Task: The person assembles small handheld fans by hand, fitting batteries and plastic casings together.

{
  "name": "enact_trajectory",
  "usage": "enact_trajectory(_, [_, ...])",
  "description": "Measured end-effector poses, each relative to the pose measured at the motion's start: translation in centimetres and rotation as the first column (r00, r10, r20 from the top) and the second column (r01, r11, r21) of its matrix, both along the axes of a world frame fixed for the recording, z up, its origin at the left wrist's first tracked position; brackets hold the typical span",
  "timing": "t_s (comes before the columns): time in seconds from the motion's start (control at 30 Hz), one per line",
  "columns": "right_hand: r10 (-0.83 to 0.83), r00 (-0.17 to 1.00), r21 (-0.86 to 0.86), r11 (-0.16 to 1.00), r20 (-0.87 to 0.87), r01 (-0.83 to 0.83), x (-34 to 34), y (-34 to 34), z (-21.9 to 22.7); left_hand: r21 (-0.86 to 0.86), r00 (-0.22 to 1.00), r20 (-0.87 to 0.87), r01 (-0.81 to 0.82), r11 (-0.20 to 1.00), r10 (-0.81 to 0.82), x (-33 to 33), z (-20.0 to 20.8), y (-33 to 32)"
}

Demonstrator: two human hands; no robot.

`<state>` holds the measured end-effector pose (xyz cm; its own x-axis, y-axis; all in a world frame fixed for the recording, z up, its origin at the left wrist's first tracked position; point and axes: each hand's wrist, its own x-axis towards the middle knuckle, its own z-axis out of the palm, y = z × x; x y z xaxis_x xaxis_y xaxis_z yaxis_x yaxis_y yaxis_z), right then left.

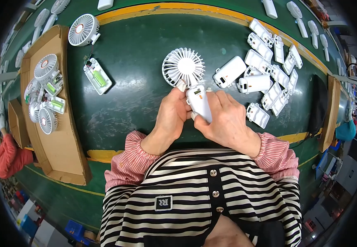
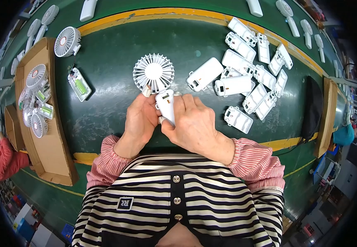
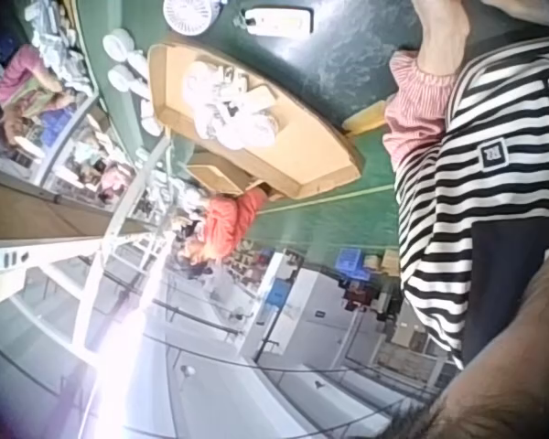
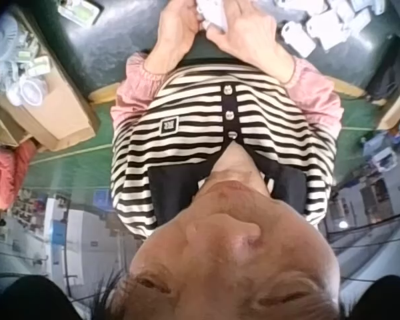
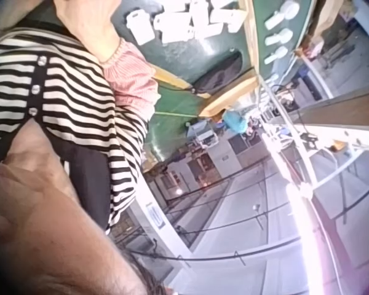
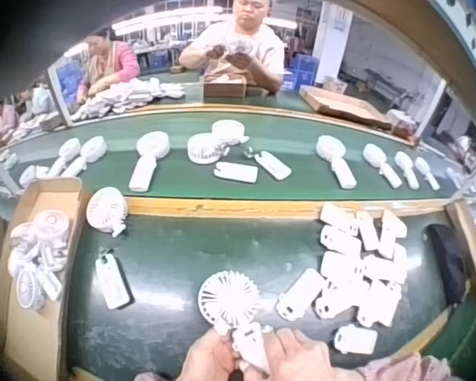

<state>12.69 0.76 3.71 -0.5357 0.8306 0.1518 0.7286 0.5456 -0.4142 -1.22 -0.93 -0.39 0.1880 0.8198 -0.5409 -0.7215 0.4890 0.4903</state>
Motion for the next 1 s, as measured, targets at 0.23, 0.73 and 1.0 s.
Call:
enact_trajectory(0.23, [0.016,0.999,0.038,0.999,0.035,-0.017,-0.1,-0.2,-0.4,-0.023,1.000,-0.014,0.007,1.000,-0.007,0.0,0.0,0.0])
enact_trajectory(0.73, [-0.141,0.974,-0.262,0.961,-0.176,0.092,1.2,-0.5,0.1,-0.011,0.993,-0.105,-0.062,0.998,0.060,0.1,0.4,0.2])
enact_trajectory(1.0, [-0.304,0.936,-0.789,0.612,-0.176,0.051,1.4,0.5,-1.4,0.101,0.995,-0.086,-0.036,0.994,0.045,0.1,0.3,0.1])
